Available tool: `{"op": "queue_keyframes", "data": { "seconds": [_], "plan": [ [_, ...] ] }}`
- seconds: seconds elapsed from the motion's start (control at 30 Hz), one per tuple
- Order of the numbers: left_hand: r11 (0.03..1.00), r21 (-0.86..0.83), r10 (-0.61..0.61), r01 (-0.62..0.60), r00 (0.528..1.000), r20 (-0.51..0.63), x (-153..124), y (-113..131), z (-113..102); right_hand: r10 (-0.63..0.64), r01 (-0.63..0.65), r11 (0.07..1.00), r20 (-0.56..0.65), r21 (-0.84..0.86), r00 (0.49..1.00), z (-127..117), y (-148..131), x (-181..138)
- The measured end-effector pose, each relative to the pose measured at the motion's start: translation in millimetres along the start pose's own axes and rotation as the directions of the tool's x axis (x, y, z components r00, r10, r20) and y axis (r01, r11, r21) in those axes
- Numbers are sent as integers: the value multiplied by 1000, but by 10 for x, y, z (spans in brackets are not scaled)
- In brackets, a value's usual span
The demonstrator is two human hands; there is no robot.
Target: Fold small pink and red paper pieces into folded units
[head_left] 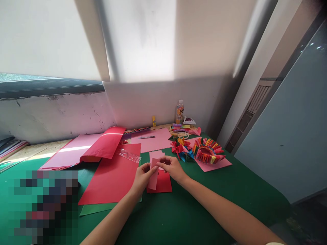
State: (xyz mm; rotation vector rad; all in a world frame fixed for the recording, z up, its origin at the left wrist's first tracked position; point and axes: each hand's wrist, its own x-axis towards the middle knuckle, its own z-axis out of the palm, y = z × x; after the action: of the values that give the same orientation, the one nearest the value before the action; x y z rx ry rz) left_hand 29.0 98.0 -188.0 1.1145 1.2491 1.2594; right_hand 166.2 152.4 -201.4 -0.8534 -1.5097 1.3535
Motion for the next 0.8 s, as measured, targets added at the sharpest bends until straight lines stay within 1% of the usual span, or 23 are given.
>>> {"op": "queue_keyframes", "data": {
  "seconds": [0.17,0.4,0.53,0.67,0.8],
  "plan": [
    [999,-48,23,-25,999,-39,5,5,-15,-13,13,1000,-16,-1,1000,-17,9,14],
    [999,-18,33,-34,998,-60,7,12,-15,17,-17,1000,4,18,1000,-12,12,25],
    [999,-21,36,-38,996,-78,17,-6,-23,38,-37,999,31,-13,999,-8,2,15],
    [999,-36,27,-29,997,-74,32,-19,-33,31,-28,999,84,-31,996,-6,-19,-3],
    [998,-66,-2,-2,998,-67,34,-21,-34,36,-34,999,57,-36,998,-6,-36,-4]
  ]
}}
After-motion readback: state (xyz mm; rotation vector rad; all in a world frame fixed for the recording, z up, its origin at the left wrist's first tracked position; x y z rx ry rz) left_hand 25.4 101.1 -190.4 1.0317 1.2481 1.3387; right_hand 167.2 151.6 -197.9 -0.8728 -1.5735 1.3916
